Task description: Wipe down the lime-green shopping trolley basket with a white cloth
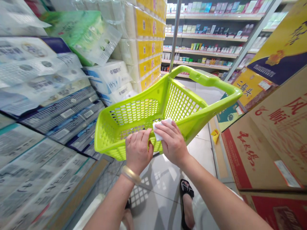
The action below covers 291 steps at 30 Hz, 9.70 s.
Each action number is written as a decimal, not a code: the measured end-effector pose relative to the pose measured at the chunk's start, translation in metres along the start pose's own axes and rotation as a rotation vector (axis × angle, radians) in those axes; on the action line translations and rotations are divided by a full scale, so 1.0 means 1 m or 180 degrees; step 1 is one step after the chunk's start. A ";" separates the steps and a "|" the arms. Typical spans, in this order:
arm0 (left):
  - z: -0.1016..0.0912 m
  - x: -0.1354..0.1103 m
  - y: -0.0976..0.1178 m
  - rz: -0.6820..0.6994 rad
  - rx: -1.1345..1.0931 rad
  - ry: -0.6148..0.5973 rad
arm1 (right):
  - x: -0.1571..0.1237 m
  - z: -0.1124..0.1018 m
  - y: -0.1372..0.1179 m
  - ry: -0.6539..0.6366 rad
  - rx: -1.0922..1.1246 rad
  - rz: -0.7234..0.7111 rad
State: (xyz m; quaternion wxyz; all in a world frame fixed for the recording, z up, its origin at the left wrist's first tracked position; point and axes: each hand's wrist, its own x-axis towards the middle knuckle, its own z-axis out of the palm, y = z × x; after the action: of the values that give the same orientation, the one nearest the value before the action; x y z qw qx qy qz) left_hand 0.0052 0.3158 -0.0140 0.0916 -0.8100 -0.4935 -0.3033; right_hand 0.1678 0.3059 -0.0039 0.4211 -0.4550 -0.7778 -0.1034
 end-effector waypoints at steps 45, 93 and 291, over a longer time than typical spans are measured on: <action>0.002 0.000 0.004 0.0064 0.0056 0.0172 | -0.003 -0.005 0.010 0.0150 -0.0384 0.0135; 0.000 -0.001 0.004 0.0006 -0.0064 0.0041 | -0.003 -0.017 0.022 0.0289 -0.0407 0.0234; 0.013 0.035 0.028 0.0126 -0.0570 0.0930 | 0.033 -0.094 0.058 0.1440 -0.0195 0.0492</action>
State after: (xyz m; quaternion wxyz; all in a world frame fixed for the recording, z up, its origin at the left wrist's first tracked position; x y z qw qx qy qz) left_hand 0.0459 0.3330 0.0004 0.0958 -0.7718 -0.4299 -0.4587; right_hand 0.2590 0.3081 0.0668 0.5773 -0.4910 -0.6230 -0.1938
